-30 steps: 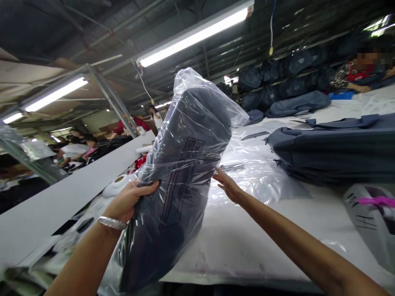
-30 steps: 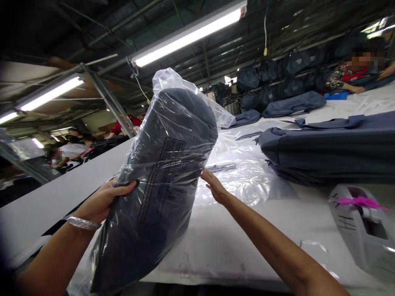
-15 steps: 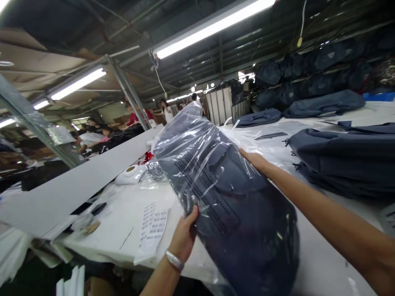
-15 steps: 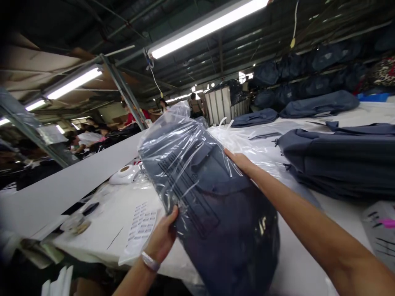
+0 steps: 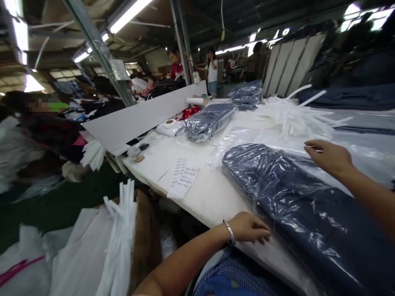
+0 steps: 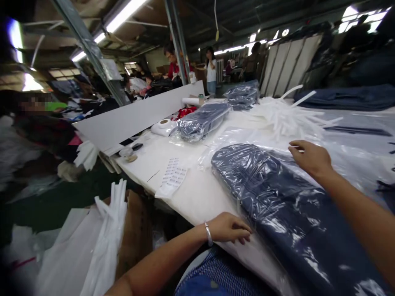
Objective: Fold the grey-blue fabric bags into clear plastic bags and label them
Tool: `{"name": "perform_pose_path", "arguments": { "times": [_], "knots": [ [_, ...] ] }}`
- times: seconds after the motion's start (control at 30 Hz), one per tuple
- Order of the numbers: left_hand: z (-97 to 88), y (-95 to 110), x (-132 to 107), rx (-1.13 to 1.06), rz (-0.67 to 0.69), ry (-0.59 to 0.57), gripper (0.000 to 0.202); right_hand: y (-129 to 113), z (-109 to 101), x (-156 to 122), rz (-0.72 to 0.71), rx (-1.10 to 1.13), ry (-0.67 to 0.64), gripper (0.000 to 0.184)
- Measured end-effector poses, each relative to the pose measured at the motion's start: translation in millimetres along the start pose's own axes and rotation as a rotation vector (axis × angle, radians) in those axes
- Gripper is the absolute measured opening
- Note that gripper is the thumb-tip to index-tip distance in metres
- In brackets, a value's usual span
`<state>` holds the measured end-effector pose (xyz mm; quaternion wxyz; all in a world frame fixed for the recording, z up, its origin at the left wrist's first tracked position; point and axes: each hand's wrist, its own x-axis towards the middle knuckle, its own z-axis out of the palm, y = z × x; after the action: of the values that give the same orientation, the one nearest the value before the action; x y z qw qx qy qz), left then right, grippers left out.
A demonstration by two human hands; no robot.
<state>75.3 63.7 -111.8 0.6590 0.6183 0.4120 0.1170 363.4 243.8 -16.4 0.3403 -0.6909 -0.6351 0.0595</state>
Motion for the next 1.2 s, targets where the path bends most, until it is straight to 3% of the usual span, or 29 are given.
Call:
{"name": "perform_pose_path", "arguments": {
  "times": [0.07, 0.13, 0.17, 0.23, 0.3, 0.37, 0.43, 0.6, 0.77, 0.93, 1.07, 1.2],
  "knots": [
    [-24.9, 1.2, -33.9, 0.049, 0.147, 0.220, 0.039, -36.3, 23.3, -28.5, -0.114, 0.163, 0.000, 0.022],
    [-59.5, -3.8, -73.2, 0.179, 0.188, 0.595, 0.032, -80.0, 54.2, -67.4, -0.121, 0.456, -0.326, 0.026],
    [-79.4, -9.8, -92.5, 0.248, 0.174, 0.778, 0.029, -102.0, 71.7, -89.0, -0.099, 0.616, -0.520, 0.031],
    [-120.4, -28.5, -126.4, 0.404, 0.091, 1.131, 0.028, -142.3, 108.6, -132.0, -0.010, 0.866, -0.787, 0.035],
    [-156.2, -52.0, -150.6, 0.576, -0.030, 1.291, 0.030, -174.8, 145.0, -169.1, 0.122, 1.012, -0.963, 0.035],
    [-181.0, -74.1, -163.4, 0.647, -0.114, 1.308, 0.033, -199.6, 178.3, -196.1, 0.302, 1.132, -1.016, 0.038],
    [-193.4, -90.3, -166.5, 0.639, -0.154, 1.276, 0.036, -218.6, 206.6, -212.1, 0.452, 1.232, -1.016, 0.036],
    [-188.4, -104.9, -157.3, 0.577, -0.175, 1.235, 0.039, -246.6, 249.7, -222.5, 0.549, 1.304, -0.980, 0.025],
    [-172.3, -102.4, -154.2, 0.553, -0.144, 1.189, 0.042, -248.3, 257.1, -229.9, 0.533, 1.292, -0.890, 0.021],
    [-161.1, -84.5, -147.5, 0.870, -0.018, 1.217, 0.036, -244.6, 251.8, -237.0, 0.446, 1.265, -0.794, 0.026],
    [-162.0, -70.5, -133.4, 0.887, 0.095, 1.081, 0.032, -245.0, 251.4, -237.0, 0.373, 1.223, -0.730, 0.027],
    [-171.8, -67.4, -125.1, 0.854, 0.075, 0.967, 0.029, -245.1, 252.7, -238.2, 0.317, 1.195, -0.685, 0.025]
  ]
}}
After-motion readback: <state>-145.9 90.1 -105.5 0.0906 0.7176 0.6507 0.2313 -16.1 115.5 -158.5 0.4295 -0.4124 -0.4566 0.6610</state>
